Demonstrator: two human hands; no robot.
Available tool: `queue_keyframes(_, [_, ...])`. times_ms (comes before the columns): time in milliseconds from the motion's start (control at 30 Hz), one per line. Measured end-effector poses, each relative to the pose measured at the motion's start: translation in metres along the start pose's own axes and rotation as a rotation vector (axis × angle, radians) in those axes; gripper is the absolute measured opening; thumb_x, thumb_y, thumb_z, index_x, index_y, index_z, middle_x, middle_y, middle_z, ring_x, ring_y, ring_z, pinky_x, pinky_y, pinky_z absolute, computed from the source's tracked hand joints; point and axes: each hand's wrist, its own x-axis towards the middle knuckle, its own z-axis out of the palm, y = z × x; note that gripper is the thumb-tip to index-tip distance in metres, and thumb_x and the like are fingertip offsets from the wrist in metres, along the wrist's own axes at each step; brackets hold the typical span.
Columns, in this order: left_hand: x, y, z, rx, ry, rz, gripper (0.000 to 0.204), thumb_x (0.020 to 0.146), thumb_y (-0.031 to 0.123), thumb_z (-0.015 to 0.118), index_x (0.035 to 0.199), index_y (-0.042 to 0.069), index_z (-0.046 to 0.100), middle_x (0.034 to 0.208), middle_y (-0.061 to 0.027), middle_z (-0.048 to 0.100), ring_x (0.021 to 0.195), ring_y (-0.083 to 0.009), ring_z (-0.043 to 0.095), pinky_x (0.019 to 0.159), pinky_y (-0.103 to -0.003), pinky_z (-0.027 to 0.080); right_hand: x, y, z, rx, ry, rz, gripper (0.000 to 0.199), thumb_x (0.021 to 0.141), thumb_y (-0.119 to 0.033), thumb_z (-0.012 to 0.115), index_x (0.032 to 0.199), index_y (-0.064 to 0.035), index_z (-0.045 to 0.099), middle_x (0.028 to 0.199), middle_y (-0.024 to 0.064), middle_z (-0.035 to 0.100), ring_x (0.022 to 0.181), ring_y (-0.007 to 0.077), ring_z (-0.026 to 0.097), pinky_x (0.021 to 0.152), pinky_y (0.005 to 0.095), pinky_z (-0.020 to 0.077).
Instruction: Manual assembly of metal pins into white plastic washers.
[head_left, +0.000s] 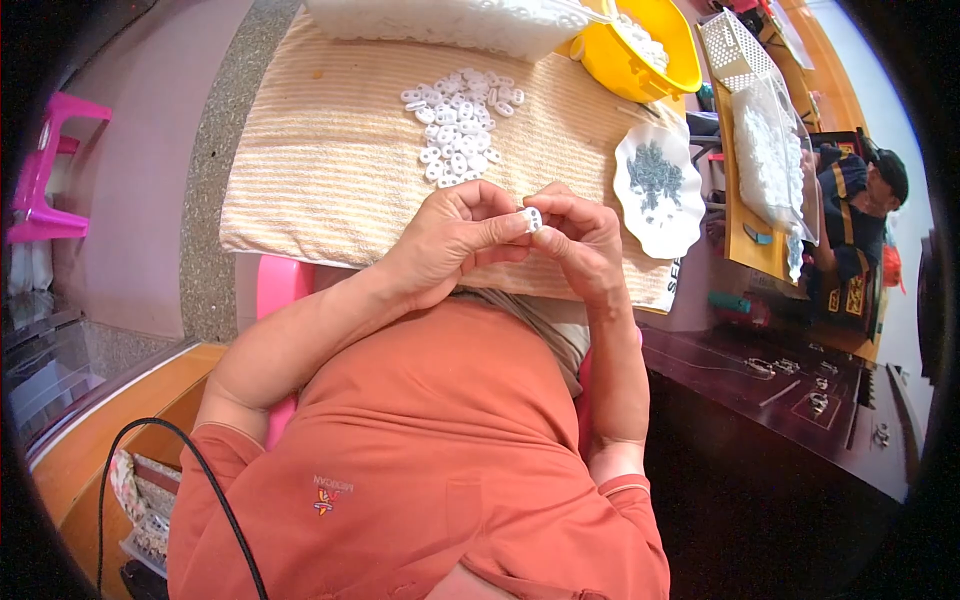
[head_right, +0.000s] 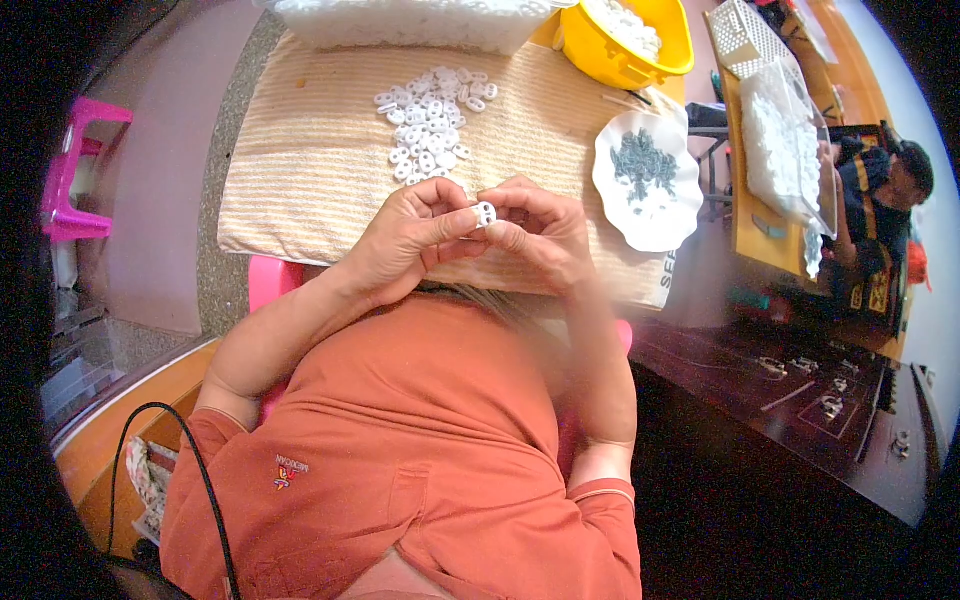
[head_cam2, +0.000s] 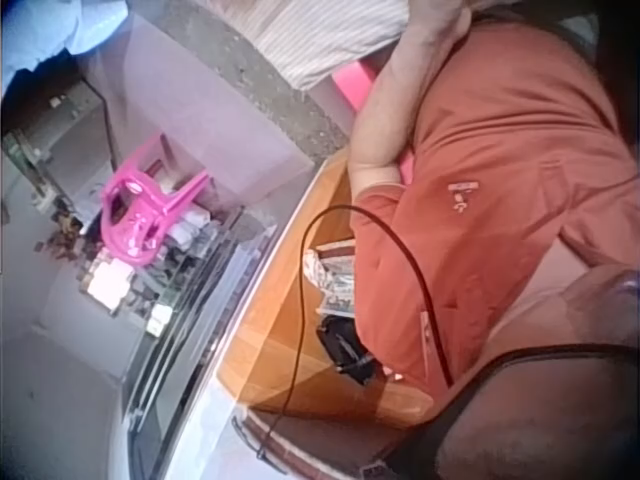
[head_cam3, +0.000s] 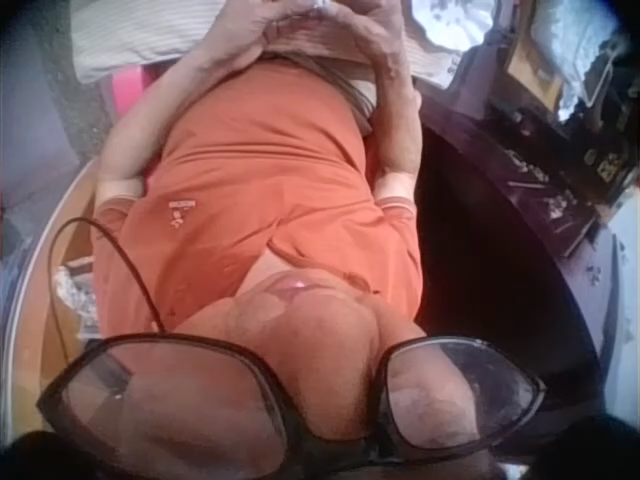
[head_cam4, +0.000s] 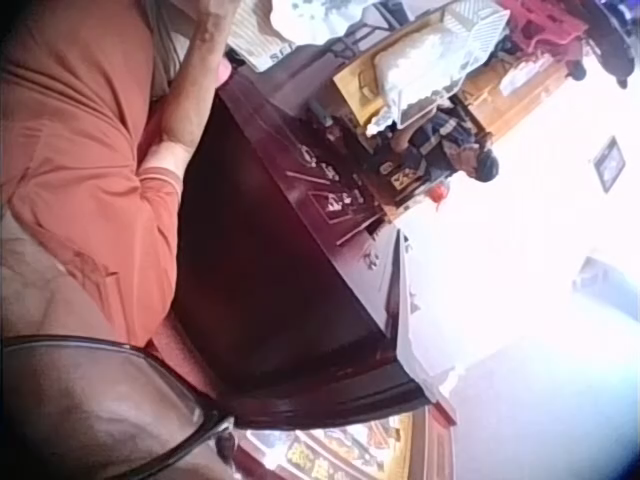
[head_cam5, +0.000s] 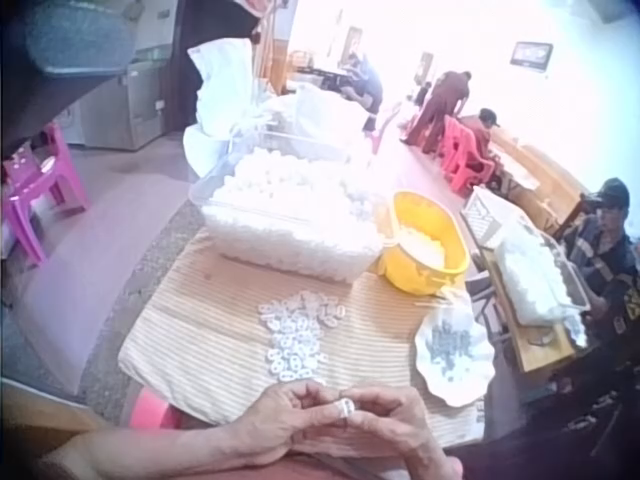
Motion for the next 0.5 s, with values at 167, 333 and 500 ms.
queue_keyframes(167, [0.0002,0.0008,0.0,-0.032,-0.059,-0.009,0.011,0.087,0.01,0.068,0.088,0.006,0.058,0.091,-0.0049,0.064,0.083,-0.0123,0.063,0.077,-0.027,0.055,-0.0011,0.001,-0.0011,0.018,-0.001,-0.038,0.029,0.08,-0.005,0.073,0.108,0.0035,0.065,0.096,0.0079,0.058,0.088,0.0146,0.056,0.078,0.0248,0.0459])
queue_keyframes(333, [-0.0004,-0.0008,-0.0006,-0.044,-0.096,-0.014,0.01,0.087,0.009,0.067,0.088,0.005,0.058,0.088,-0.0052,0.065,0.082,-0.012,0.064,0.076,-0.026,0.055,-0.0031,-0.0004,-0.0018,0.03,-0.047,-0.079,0.027,0.081,0.002,0.07,0.107,0.0038,0.066,0.097,0.0077,0.058,0.088,0.0118,0.057,0.073,0.0229,0.0494])
queue_keyframes(500, [-0.001,-0.0046,-0.0006,-0.038,-0.107,0.017,0.009,0.087,0.007,0.067,0.088,0.005,0.059,0.086,-0.0053,0.066,0.079,-0.0117,0.064,0.074,-0.025,0.055,-0.0048,-0.0037,0.0031,0.053,-0.03,-0.067,0.03,0.079,-0.001,0.072,0.108,0.0017,0.067,0.095,0.0092,0.058,0.084,0.0143,0.057,0.072,0.0227,0.0469])
